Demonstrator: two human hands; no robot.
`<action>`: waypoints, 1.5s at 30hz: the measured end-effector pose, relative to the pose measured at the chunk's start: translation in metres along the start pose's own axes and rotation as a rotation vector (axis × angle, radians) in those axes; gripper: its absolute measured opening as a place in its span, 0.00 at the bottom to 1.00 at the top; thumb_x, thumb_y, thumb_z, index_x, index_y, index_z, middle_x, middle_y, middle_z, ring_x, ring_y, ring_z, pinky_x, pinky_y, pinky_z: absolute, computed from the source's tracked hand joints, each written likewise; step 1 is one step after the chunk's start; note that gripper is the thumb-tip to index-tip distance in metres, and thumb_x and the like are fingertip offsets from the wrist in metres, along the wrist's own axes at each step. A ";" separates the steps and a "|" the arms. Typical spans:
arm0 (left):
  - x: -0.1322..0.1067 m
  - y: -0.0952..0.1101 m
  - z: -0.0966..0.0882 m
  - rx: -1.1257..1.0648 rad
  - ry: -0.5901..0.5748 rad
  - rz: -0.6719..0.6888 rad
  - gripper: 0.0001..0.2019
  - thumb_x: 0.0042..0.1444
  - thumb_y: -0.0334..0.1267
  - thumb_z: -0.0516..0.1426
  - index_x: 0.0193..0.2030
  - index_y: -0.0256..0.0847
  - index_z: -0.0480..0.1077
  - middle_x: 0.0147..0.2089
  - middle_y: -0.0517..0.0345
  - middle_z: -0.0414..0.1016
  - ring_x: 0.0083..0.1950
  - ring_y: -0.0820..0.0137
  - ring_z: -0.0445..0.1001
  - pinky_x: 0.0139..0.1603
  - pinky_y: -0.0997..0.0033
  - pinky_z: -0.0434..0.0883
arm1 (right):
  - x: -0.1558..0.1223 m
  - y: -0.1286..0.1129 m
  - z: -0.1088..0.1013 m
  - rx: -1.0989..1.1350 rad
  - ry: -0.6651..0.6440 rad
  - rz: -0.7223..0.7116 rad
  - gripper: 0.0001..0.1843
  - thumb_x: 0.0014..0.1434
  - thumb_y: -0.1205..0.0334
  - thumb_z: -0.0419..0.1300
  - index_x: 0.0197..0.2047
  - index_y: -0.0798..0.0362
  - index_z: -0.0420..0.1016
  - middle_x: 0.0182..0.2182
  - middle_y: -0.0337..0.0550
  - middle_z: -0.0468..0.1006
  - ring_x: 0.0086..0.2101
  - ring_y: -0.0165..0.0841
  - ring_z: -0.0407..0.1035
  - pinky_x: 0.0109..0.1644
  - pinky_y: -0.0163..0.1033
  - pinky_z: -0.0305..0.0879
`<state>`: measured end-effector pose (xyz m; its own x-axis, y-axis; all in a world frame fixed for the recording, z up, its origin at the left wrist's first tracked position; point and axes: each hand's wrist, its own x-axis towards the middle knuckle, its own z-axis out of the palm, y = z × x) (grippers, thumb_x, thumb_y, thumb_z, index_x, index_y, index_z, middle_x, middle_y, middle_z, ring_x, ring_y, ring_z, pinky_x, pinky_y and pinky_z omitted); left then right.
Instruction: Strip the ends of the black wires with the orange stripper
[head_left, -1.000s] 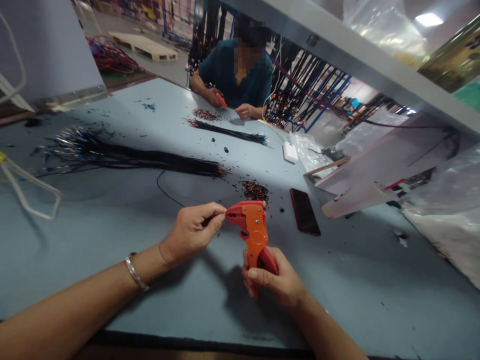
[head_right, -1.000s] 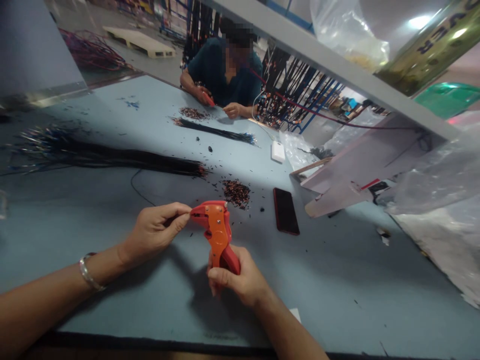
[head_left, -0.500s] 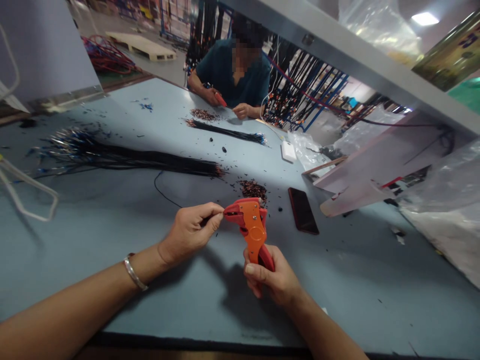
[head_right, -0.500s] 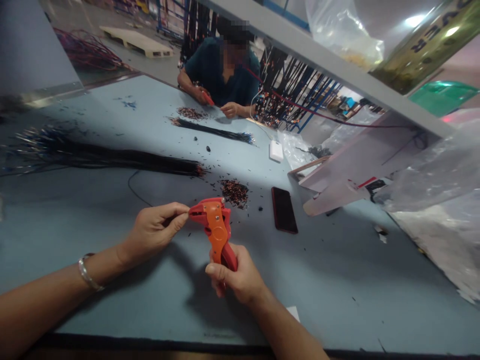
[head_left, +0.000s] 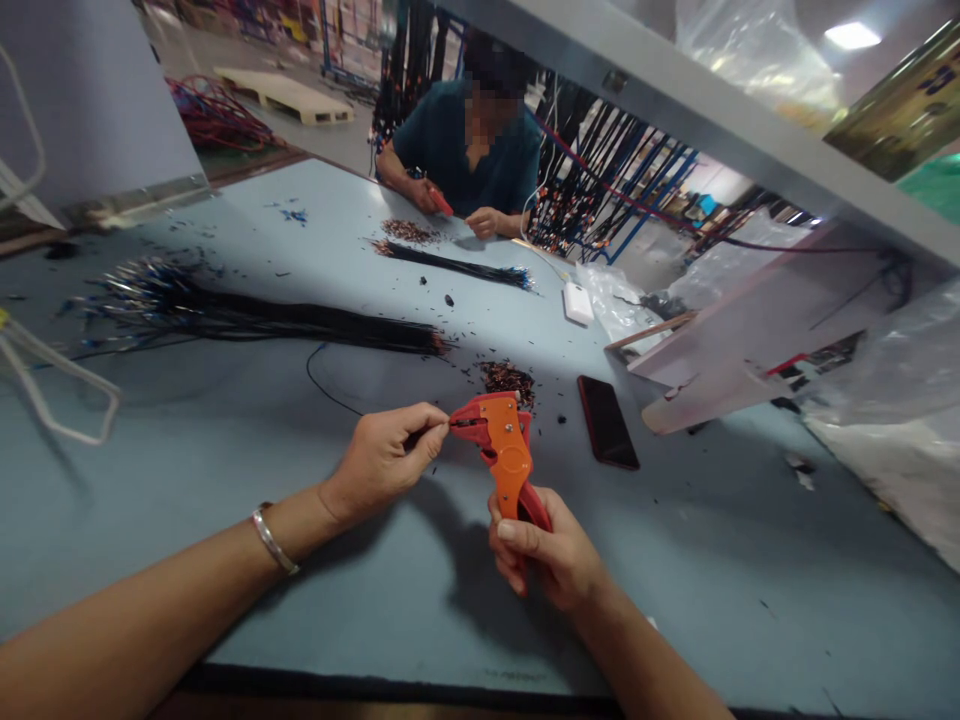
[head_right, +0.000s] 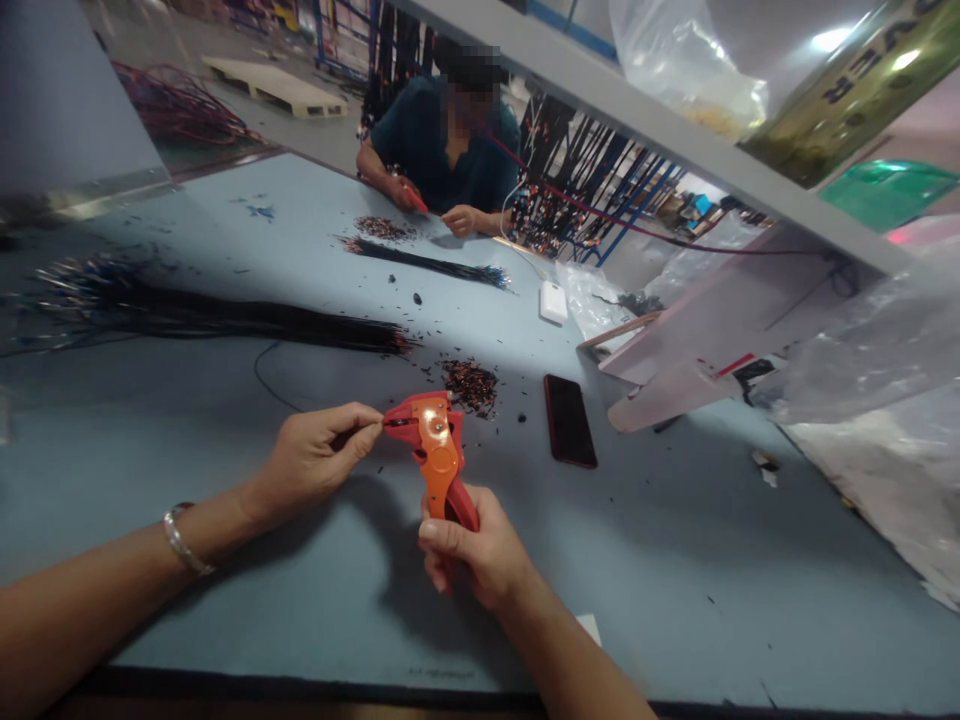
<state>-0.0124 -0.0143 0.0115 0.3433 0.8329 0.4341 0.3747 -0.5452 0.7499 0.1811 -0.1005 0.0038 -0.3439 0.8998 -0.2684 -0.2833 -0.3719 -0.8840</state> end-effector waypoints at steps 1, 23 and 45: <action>0.000 0.000 0.000 0.004 0.001 -0.005 0.10 0.58 0.36 0.52 0.31 0.37 0.73 0.22 0.65 0.68 0.23 0.78 0.62 0.25 0.82 0.61 | 0.000 -0.001 -0.001 0.015 -0.005 0.007 0.19 0.49 0.55 0.68 0.25 0.55 0.62 0.15 0.31 0.63 0.12 0.22 0.59 0.13 0.26 0.52; 0.005 0.001 -0.002 -0.085 -0.007 -0.172 0.11 0.57 0.39 0.53 0.31 0.36 0.73 0.24 0.61 0.72 0.26 0.75 0.68 0.28 0.79 0.65 | -0.002 -0.010 -0.005 -0.022 -0.099 0.002 0.26 0.46 0.55 0.69 0.46 0.57 0.69 0.36 0.46 0.75 0.33 0.35 0.72 0.37 0.40 0.68; 0.000 0.010 0.006 -0.383 -0.173 -0.322 0.14 0.56 0.44 0.54 0.30 0.35 0.72 0.24 0.61 0.68 0.26 0.74 0.64 0.27 0.77 0.63 | -0.006 -0.015 0.004 -1.040 0.198 -0.469 0.18 0.55 0.65 0.56 0.50 0.53 0.65 0.39 0.46 0.74 0.37 0.38 0.69 0.43 0.42 0.66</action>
<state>-0.0034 -0.0205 0.0153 0.4118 0.9071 0.0877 0.1541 -0.1641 0.9743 0.1842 -0.1011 0.0201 -0.2282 0.9539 0.1951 0.5592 0.2924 -0.7757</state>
